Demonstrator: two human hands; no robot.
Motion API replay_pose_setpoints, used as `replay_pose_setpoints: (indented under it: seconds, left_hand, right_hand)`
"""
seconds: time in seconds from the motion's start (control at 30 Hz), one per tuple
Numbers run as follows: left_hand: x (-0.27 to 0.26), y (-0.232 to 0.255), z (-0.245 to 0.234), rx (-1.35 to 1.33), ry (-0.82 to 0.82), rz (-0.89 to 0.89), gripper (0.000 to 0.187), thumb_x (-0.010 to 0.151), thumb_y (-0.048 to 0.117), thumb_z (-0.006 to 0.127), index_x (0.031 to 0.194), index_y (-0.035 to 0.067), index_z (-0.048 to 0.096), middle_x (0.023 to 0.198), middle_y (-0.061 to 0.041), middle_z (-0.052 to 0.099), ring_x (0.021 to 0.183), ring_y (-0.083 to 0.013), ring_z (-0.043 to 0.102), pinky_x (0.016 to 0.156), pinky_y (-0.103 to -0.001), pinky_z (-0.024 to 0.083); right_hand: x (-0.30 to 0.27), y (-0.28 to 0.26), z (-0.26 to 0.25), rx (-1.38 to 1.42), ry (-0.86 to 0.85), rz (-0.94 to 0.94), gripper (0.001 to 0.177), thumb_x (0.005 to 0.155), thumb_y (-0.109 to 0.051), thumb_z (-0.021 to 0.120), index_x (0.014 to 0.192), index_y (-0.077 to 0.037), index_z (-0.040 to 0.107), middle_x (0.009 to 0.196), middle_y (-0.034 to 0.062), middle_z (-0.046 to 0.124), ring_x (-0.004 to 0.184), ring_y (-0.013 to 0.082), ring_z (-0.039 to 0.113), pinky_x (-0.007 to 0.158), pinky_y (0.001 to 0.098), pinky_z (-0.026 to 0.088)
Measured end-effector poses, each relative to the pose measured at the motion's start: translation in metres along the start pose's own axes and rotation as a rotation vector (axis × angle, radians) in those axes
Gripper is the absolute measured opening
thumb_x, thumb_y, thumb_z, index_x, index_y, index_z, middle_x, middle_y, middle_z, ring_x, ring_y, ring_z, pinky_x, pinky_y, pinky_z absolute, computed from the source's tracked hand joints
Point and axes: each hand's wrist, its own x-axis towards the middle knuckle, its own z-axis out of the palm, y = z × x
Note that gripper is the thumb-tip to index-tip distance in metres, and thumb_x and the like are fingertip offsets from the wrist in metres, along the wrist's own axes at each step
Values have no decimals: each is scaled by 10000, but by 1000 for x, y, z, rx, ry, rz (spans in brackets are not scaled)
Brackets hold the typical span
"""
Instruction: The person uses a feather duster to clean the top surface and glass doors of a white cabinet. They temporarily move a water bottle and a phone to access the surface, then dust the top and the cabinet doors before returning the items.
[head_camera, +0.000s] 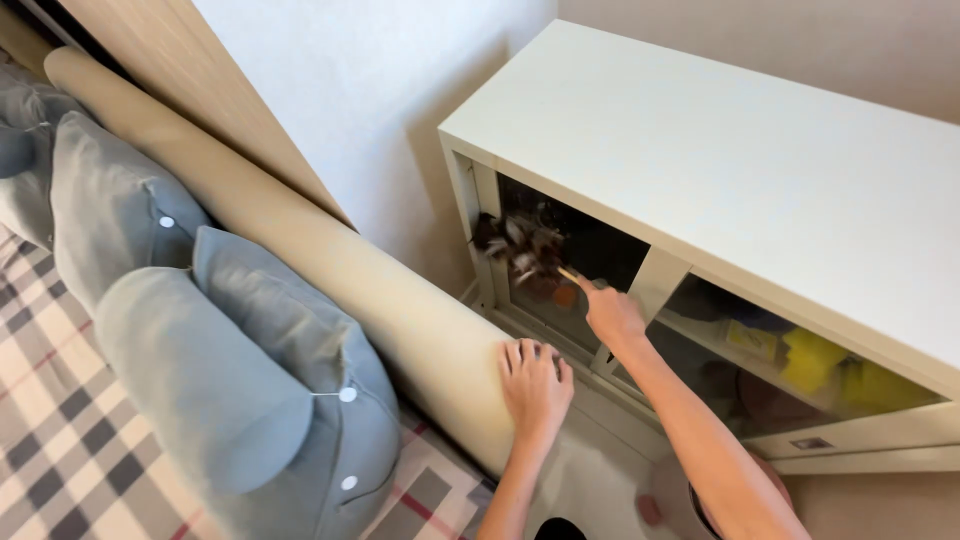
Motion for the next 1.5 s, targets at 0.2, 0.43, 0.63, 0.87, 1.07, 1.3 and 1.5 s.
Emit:
replay_pose_setpoints:
  seconds: [0.2, 0.43, 0.63, 0.87, 1.07, 1.3, 1.5]
  left_hand:
    - [7, -11, -14, -112, -139, 38, 179, 810, 191, 708, 925, 58, 739, 1107, -148, 634, 1248, -378, 483, 1185, -571, 236]
    - [32, -48, 9, -894, -371, -263, 336, 839, 174, 658, 1157, 97, 735, 1263, -84, 647, 1258, -297, 503, 1100, -479, 330]
    - [57, -36, 22, -1409, -414, -774, 378, 1057, 336, 526, 1306, 66, 617, 1111, -44, 693, 921, -132, 638, 795, -304, 517]
    - [114, -50, 10, -1010, 10, -880, 337, 1091, 275, 451, 1234, 63, 671, 881, -106, 664, 724, -190, 627, 661, -379, 545]
    - [136, -124, 72, -446, -65, -755, 324, 1055, 260, 511, 1092, 10, 714, 919, -214, 731, 881, -373, 710, 780, -472, 554]
    - [154, -114, 43, -463, 20, -833, 285, 966, 203, 535, 1100, 15, 703, 931, -249, 735, 921, -435, 706, 823, -504, 539]
    - [180, -156, 70, -261, -179, -652, 253, 1020, 113, 512, 1105, -17, 713, 938, -281, 710, 898, -452, 690, 825, -515, 541]
  right_hand:
    - [7, 22, 40, -71, -25, -26, 481, 900, -105, 651, 1370, -199, 604, 982, 175, 745, 889, 389, 733, 726, 515, 597]
    - [-145, -69, -111, 380, 203, -59, 405, 1011, -161, 566, 1410, -233, 558, 849, 229, 728, 766, 436, 699, 664, 529, 552]
    - [-172, -94, -102, 802, 165, -183, 473, 938, -61, 543, 1396, -177, 545, 829, 238, 716, 730, 435, 709, 644, 484, 551]
    - [-111, -65, -172, 641, 225, -302, 222, 969, -143, 629, 1177, -162, 702, 1095, 154, 597, 928, 315, 656, 798, 390, 556]
    - [-27, 3, -177, 376, 356, -180, 252, 942, -150, 633, 1186, -90, 660, 1170, 192, 511, 1019, 367, 585, 850, 467, 512]
    - [33, 12, -173, 312, 323, -99, 178, 981, -202, 587, 1093, -66, 611, 1120, 207, 535, 992, 372, 605, 801, 491, 531]
    - [91, -12, -177, 205, 370, -207, 160, 991, -228, 582, 1007, -72, 617, 1025, 152, 588, 963, 359, 593, 818, 535, 452]
